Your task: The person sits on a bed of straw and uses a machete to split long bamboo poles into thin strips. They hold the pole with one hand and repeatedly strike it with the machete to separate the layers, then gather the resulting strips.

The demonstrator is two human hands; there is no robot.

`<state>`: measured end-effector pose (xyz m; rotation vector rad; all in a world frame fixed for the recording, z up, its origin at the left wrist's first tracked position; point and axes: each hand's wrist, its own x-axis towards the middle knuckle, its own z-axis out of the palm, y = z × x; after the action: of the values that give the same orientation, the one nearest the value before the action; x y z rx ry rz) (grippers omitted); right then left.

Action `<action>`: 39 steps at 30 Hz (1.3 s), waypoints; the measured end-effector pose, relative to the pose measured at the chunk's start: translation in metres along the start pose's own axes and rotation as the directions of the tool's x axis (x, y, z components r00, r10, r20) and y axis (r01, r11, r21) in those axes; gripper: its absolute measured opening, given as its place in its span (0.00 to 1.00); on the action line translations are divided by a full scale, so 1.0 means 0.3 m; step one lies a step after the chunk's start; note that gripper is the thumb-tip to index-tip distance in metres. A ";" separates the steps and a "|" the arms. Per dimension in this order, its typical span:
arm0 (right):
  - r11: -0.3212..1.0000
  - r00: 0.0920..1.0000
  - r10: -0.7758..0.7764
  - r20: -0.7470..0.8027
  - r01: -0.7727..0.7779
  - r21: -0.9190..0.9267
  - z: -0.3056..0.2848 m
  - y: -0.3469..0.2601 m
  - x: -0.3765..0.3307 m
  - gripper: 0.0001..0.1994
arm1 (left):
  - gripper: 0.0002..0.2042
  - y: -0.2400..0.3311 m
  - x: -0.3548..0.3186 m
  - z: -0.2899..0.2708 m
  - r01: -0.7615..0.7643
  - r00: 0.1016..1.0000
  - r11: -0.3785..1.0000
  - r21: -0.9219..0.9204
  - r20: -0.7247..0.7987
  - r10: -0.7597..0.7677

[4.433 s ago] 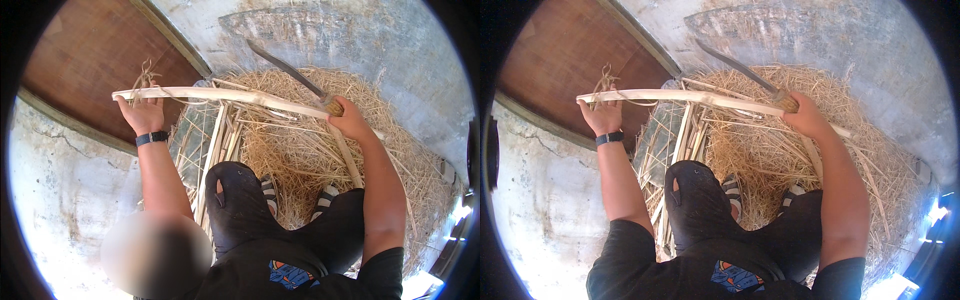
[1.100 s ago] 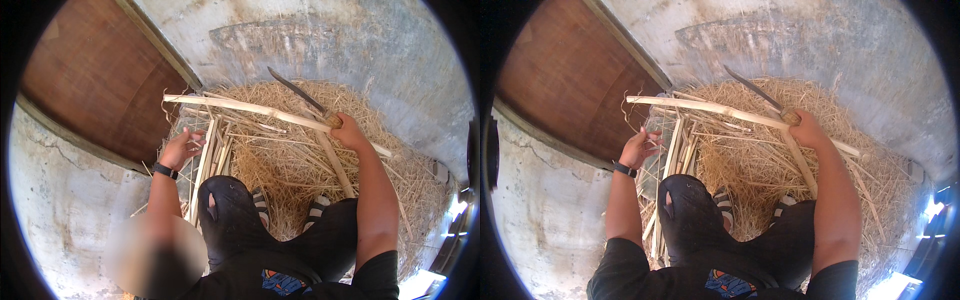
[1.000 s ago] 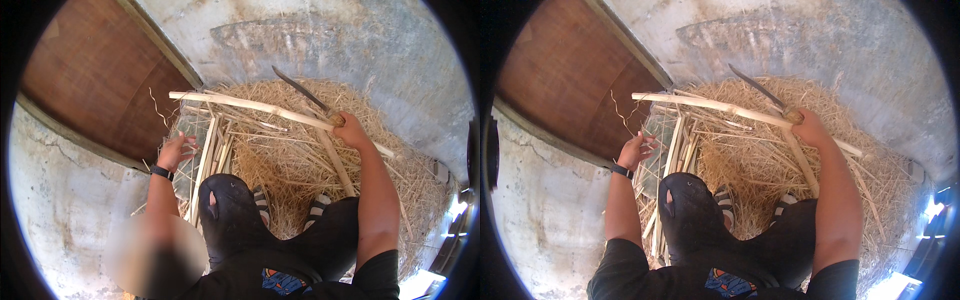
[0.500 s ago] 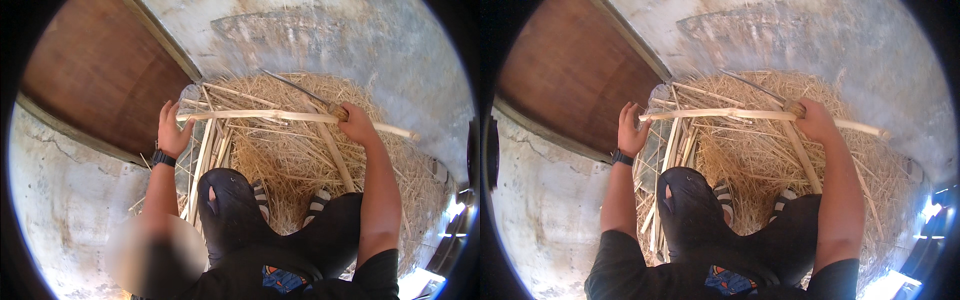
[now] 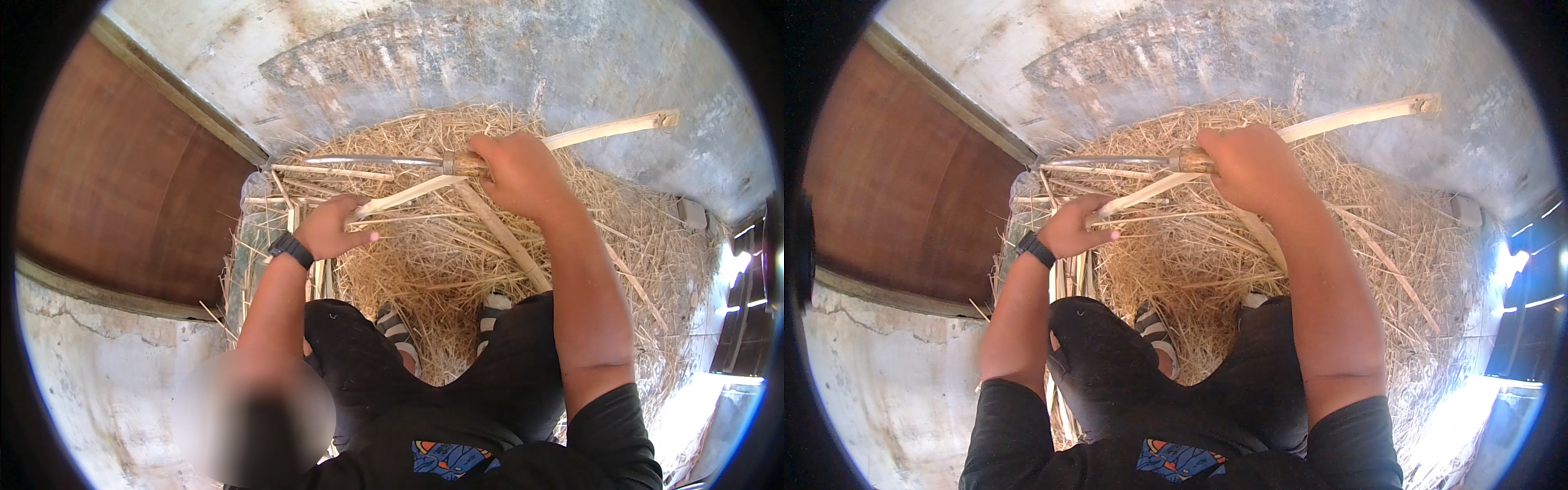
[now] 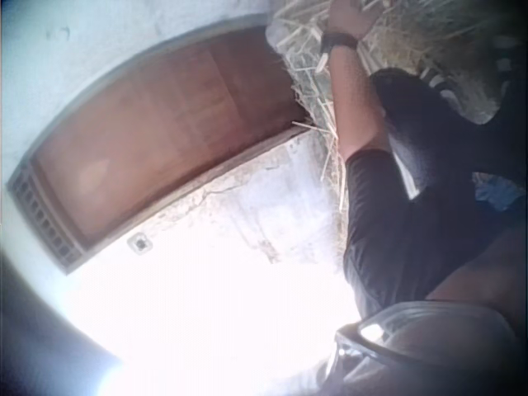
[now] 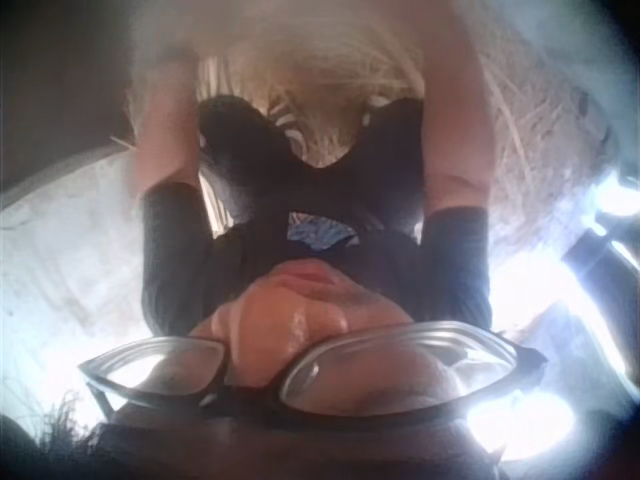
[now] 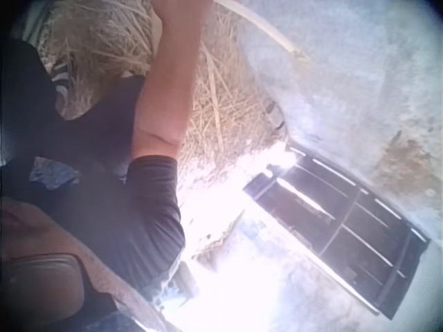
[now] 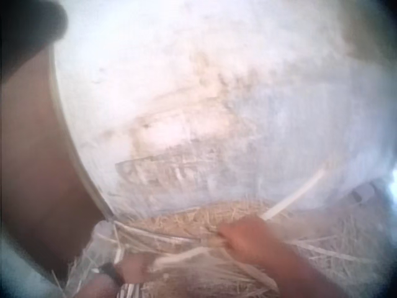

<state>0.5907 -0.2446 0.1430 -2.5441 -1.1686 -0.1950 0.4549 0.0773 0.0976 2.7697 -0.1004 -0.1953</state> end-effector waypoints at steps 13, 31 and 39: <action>0.994 0.794 -0.088 -0.601 0.034 -0.101 -0.022 0.090 -0.007 0.12 | 0.21 0.016 0.082 -0.033 0.196 0.971 0.961 -0.193 -0.095 -0.218; 0.387 0.572 0.758 -0.315 -0.005 0.922 -0.033 0.134 -0.004 0.17 | 0.33 0.023 0.094 -0.032 -0.163 0.883 0.337 -0.927 -0.289 -0.370; 0.433 0.641 0.715 -0.279 -0.092 0.897 -0.025 0.088 0.000 0.15 | 0.33 0.110 0.116 -0.048 -0.341 0.805 0.280 -0.898 -0.432 -0.407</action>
<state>0.6106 -0.2633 0.1437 -1.5612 -0.1413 -0.2635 0.4901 0.0481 0.1185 1.4008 0.2061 0.5045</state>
